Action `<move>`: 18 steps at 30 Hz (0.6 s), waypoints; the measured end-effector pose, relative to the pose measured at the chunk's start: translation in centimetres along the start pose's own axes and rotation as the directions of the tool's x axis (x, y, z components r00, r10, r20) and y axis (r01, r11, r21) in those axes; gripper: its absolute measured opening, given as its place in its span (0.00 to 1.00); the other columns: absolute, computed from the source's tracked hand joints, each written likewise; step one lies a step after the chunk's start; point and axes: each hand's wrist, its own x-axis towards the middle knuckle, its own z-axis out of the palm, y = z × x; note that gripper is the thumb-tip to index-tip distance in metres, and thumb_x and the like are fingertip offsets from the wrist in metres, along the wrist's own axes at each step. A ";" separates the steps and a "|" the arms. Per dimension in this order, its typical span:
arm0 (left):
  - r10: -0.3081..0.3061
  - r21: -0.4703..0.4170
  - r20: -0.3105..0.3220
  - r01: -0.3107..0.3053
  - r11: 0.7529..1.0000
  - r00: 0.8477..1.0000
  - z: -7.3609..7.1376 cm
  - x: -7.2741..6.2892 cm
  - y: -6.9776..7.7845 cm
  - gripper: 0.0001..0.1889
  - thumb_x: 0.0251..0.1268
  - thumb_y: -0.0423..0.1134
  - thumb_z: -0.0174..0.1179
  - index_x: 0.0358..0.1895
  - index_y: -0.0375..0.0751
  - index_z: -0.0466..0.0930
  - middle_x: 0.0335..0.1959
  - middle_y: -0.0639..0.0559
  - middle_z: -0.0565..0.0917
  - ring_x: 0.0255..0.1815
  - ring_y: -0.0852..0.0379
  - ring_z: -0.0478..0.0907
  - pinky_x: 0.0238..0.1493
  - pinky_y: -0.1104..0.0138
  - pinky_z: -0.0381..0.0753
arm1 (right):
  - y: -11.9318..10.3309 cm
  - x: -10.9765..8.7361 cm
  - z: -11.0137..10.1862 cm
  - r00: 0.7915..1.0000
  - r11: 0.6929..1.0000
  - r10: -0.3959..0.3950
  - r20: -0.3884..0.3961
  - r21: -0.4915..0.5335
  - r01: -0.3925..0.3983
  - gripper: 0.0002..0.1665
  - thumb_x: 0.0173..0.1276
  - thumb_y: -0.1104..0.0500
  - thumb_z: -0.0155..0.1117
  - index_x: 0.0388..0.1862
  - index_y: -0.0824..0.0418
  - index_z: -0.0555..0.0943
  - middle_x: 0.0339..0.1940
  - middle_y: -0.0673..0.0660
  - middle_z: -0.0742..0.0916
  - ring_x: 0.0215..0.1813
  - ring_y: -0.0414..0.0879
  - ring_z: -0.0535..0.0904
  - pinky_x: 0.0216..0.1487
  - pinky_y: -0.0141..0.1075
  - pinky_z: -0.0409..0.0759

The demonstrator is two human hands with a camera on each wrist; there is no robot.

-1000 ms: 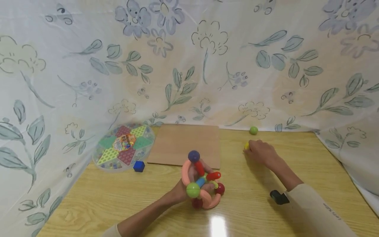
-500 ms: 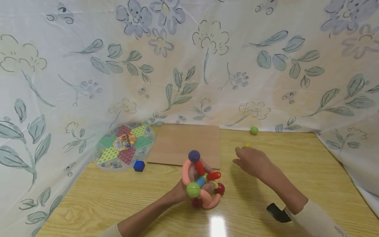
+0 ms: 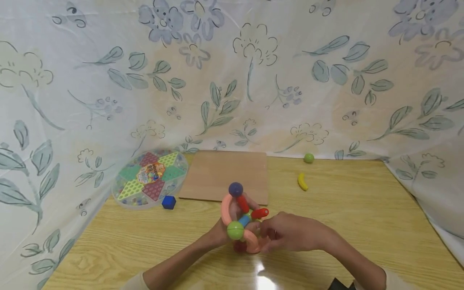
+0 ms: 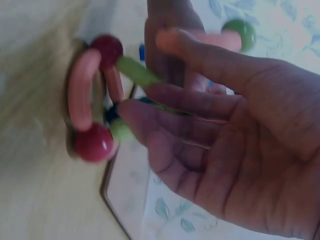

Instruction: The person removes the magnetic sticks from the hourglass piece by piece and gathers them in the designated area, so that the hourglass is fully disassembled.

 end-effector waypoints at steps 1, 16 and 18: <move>0.001 -0.008 0.004 -0.001 1.000 1.000 0.0 0.0 0.0 0.22 0.63 0.31 0.67 0.55 0.27 0.68 0.48 0.28 0.78 0.57 0.62 0.79 0.67 0.64 0.81 | -0.2 0.0 0.3 1.000 1.000 -0.011 -0.004 0.023 0.011 0.12 0.75 0.48 0.68 0.51 0.52 0.84 0.36 0.37 0.85 0.36 0.27 0.77 0.37 0.27 0.81; -0.032 -0.026 -0.006 0.031 0.999 0.999 -0.1 0.0 0.1 0.23 0.65 0.33 0.68 0.55 0.28 0.67 0.50 0.26 0.77 0.58 0.65 0.77 0.67 0.67 0.79 | -1.5 0.4 2.9 0.972 0.999 -0.049 -0.231 -0.016 0.047 0.08 0.75 0.48 0.68 0.41 0.50 0.86 0.28 0.36 0.82 0.28 0.25 0.72 0.26 0.25 0.75; -0.025 -0.020 -0.016 0.025 0.999 1.000 -0.1 0.1 0.1 0.22 0.64 0.31 0.67 0.54 0.27 0.68 0.49 0.26 0.77 0.56 0.66 0.78 0.66 0.66 0.80 | -1.9 0.3 2.8 0.967 0.998 -0.026 -0.253 -0.057 0.011 0.06 0.74 0.49 0.70 0.36 0.47 0.85 0.25 0.35 0.79 0.27 0.25 0.71 0.25 0.25 0.75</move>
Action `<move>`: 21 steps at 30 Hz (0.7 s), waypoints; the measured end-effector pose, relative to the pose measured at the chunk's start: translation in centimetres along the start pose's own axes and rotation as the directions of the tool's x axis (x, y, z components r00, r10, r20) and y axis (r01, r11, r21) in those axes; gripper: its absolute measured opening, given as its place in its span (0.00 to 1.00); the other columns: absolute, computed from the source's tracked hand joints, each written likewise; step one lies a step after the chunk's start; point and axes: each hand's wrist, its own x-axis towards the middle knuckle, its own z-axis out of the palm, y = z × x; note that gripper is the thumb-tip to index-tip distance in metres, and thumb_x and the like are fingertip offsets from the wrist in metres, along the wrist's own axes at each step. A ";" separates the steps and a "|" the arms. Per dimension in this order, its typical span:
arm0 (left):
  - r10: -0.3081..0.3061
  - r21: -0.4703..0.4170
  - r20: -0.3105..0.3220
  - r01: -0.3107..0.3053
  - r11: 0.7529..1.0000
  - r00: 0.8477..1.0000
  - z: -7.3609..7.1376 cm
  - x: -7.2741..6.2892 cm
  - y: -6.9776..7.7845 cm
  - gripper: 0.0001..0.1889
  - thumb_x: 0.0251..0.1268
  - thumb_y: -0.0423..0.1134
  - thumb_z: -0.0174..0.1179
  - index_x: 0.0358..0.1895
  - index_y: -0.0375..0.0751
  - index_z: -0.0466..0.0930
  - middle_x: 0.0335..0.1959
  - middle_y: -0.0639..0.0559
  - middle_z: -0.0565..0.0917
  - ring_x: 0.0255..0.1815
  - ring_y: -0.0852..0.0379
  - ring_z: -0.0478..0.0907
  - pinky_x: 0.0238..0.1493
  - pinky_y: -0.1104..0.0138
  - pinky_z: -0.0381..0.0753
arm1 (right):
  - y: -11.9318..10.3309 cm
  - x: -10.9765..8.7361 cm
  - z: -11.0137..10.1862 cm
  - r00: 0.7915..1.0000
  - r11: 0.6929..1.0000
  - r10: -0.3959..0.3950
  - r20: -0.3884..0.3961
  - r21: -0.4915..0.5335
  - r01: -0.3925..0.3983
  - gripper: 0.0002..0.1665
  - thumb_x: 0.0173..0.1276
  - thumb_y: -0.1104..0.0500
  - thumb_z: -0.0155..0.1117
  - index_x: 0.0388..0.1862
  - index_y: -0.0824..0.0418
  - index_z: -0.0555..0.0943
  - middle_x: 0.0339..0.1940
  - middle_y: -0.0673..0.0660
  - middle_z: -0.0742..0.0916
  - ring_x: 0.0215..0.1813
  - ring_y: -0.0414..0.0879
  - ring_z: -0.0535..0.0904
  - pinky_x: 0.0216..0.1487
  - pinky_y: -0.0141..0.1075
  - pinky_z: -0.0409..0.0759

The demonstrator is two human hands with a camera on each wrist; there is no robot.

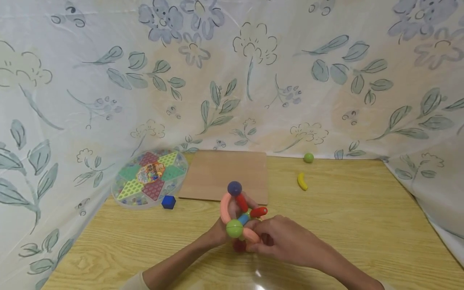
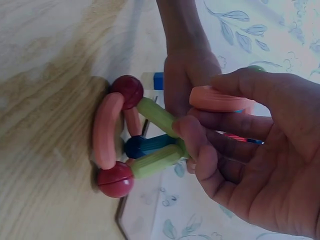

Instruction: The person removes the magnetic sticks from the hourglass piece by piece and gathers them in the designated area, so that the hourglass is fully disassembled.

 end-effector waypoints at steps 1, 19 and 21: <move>0.000 -0.007 -0.004 0.000 1.000 1.000 0.0 0.0 0.0 0.21 0.64 0.29 0.67 0.54 0.27 0.68 0.49 0.26 0.78 0.56 0.65 0.79 0.66 0.66 0.81 | -0.2 0.0 -0.1 1.000 1.000 0.011 -0.006 -0.020 -0.011 0.07 0.73 0.50 0.71 0.34 0.46 0.84 0.24 0.35 0.78 0.26 0.25 0.71 0.25 0.25 0.74; -0.006 0.021 0.002 0.006 1.000 1.000 0.0 -0.2 0.2 0.21 0.64 0.29 0.66 0.55 0.28 0.67 0.51 0.30 0.79 0.60 0.53 0.82 0.68 0.63 0.81 | -0.1 -1.1 -0.6 0.996 0.988 -0.063 -0.061 -0.142 0.054 0.19 0.66 0.61 0.70 0.19 0.46 0.74 0.17 0.34 0.64 0.19 0.22 0.56 0.19 0.21 0.57; -0.012 0.019 0.002 0.012 1.000 1.000 0.0 -0.3 0.2 0.20 0.65 0.28 0.66 0.54 0.28 0.67 0.51 0.30 0.79 0.60 0.57 0.83 0.67 0.63 0.81 | -0.2 -1.3 -1.0 0.990 0.984 -0.136 -0.044 -0.122 0.130 0.22 0.67 0.63 0.69 0.17 0.47 0.73 0.17 0.34 0.63 0.20 0.21 0.55 0.19 0.20 0.57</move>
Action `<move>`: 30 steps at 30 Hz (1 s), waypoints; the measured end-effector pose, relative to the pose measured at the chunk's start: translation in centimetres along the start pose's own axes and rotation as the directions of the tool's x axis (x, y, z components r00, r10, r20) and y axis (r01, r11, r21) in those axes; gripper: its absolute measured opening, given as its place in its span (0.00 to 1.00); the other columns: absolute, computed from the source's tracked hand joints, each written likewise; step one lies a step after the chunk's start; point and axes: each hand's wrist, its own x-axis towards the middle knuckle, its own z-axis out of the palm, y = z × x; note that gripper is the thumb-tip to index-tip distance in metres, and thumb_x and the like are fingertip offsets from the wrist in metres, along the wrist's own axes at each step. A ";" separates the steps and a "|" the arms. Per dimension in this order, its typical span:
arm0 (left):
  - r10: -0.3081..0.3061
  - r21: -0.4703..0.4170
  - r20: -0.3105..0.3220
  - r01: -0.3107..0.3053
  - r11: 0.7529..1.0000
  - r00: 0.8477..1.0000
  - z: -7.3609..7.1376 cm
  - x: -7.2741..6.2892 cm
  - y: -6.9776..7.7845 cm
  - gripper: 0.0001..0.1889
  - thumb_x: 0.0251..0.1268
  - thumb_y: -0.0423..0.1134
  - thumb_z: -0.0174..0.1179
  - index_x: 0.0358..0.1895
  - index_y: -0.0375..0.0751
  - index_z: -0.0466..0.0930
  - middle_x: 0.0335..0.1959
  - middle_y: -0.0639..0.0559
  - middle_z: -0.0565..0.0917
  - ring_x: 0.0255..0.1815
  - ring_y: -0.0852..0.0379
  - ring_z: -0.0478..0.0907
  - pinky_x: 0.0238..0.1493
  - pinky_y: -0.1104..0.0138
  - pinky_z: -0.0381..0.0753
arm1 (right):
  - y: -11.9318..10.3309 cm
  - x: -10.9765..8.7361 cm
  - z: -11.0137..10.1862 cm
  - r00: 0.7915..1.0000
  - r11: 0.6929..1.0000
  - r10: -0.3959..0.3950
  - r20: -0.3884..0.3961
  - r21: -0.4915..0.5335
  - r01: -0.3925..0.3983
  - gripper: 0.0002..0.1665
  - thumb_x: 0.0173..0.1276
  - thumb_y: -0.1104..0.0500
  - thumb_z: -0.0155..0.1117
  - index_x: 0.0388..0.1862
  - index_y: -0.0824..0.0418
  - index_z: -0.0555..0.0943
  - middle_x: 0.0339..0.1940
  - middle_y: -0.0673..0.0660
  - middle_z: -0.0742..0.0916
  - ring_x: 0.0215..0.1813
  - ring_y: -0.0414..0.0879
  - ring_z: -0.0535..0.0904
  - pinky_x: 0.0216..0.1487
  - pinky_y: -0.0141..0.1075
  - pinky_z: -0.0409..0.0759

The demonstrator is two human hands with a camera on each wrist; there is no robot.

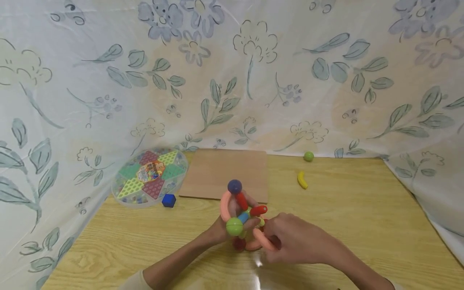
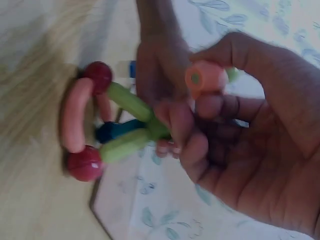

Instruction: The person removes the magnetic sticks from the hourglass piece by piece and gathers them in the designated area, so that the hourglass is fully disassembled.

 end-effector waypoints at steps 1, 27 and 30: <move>0.002 -0.005 0.003 -0.002 1.000 1.000 0.0 0.0 0.0 0.20 0.65 0.26 0.65 0.55 0.28 0.67 0.51 0.29 0.79 0.59 0.58 0.82 0.67 0.64 0.81 | 0.0 -0.1 -0.3 1.000 0.999 -0.024 0.012 0.029 0.024 0.21 0.68 0.64 0.69 0.18 0.48 0.73 0.17 0.34 0.64 0.21 0.20 0.55 0.19 0.19 0.56; -0.046 0.011 0.000 0.046 0.999 0.999 0.1 -0.2 0.0 0.23 0.63 0.31 0.65 0.57 0.30 0.65 0.54 0.34 0.78 0.63 0.45 0.80 0.69 0.65 0.79 | 21.7 -2.3 -6.0 0.780 0.797 0.502 -0.372 -0.150 -0.585 0.16 0.76 0.59 0.65 0.38 0.70 0.73 0.29 0.63 0.82 0.27 0.48 0.73 0.27 0.35 0.69; -0.035 0.009 -0.005 0.035 0.999 0.999 0.1 0.0 0.0 0.23 0.63 0.32 0.65 0.56 0.29 0.66 0.53 0.29 0.78 0.63 0.48 0.81 0.69 0.64 0.79 | 22.4 -2.1 -5.9 0.767 0.769 0.561 -0.312 -0.145 -0.622 0.17 0.75 0.57 0.66 0.39 0.70 0.73 0.32 0.65 0.83 0.30 0.50 0.74 0.29 0.37 0.71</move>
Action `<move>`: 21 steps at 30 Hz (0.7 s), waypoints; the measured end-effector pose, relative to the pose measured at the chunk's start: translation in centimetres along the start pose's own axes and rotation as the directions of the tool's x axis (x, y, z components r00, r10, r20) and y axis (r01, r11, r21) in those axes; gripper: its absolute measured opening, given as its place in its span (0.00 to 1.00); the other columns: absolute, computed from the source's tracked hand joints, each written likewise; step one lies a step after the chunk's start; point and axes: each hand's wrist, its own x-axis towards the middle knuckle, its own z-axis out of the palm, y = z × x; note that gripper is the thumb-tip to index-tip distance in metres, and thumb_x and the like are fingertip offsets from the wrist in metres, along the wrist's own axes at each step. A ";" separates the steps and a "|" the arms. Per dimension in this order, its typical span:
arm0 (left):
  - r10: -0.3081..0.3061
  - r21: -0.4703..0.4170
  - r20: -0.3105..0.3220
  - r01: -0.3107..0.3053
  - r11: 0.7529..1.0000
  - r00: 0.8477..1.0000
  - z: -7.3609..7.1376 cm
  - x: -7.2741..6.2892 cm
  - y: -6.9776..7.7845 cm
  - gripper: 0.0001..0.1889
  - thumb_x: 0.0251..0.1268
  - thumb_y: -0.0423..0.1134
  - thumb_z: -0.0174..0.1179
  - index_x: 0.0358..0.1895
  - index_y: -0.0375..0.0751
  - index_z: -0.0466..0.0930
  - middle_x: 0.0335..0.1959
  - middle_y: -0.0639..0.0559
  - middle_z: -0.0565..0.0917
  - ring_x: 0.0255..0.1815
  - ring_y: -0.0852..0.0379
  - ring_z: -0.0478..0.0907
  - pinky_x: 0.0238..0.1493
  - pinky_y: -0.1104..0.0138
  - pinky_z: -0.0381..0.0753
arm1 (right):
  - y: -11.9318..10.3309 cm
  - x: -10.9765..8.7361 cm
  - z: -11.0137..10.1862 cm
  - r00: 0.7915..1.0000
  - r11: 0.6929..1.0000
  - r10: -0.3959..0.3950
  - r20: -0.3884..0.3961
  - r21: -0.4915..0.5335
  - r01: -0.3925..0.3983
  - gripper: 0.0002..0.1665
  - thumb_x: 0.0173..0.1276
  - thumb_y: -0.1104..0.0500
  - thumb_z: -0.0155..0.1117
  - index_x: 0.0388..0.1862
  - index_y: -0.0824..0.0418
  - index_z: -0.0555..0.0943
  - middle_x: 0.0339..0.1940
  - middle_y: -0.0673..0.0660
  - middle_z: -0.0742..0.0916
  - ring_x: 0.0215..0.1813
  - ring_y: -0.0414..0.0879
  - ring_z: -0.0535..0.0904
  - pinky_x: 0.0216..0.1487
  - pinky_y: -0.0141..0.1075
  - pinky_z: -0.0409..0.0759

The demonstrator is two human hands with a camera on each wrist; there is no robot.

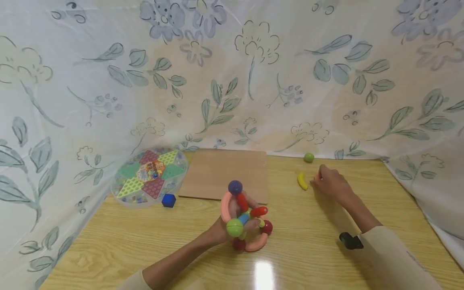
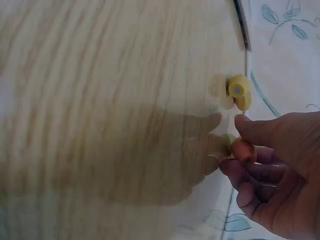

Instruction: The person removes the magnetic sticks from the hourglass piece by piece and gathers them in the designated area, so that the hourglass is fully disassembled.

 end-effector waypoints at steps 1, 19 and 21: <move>0.002 -0.001 -0.002 -0.002 1.000 1.000 0.0 0.0 0.0 0.23 0.63 0.32 0.65 0.55 0.29 0.66 0.52 0.30 0.78 0.62 0.48 0.81 0.69 0.64 0.80 | 0.0 0.0 -0.1 0.999 1.000 0.015 0.029 0.000 -0.015 0.17 0.75 0.56 0.65 0.40 0.70 0.73 0.34 0.66 0.84 0.31 0.50 0.74 0.30 0.37 0.71; -0.007 0.045 -0.010 0.008 0.999 1.000 -0.1 -0.1 0.0 0.25 0.62 0.33 0.66 0.57 0.29 0.65 0.52 0.30 0.78 0.59 0.58 0.80 0.67 0.67 0.79 | -1.8 0.9 -0.5 0.984 1.000 0.009 0.179 0.006 -0.010 0.23 0.77 0.52 0.54 0.24 0.64 0.80 0.21 0.50 0.75 0.26 0.43 0.68 0.28 0.33 0.65; -0.008 0.048 -0.009 0.008 0.999 1.000 -0.1 -0.1 0.1 0.25 0.62 0.32 0.66 0.57 0.29 0.65 0.52 0.30 0.78 0.59 0.57 0.80 0.67 0.67 0.79 | -2.4 1.1 -0.2 0.984 1.000 0.023 0.177 0.005 -0.024 0.28 0.79 0.49 0.53 0.18 0.59 0.77 0.16 0.48 0.72 0.23 0.42 0.64 0.26 0.33 0.63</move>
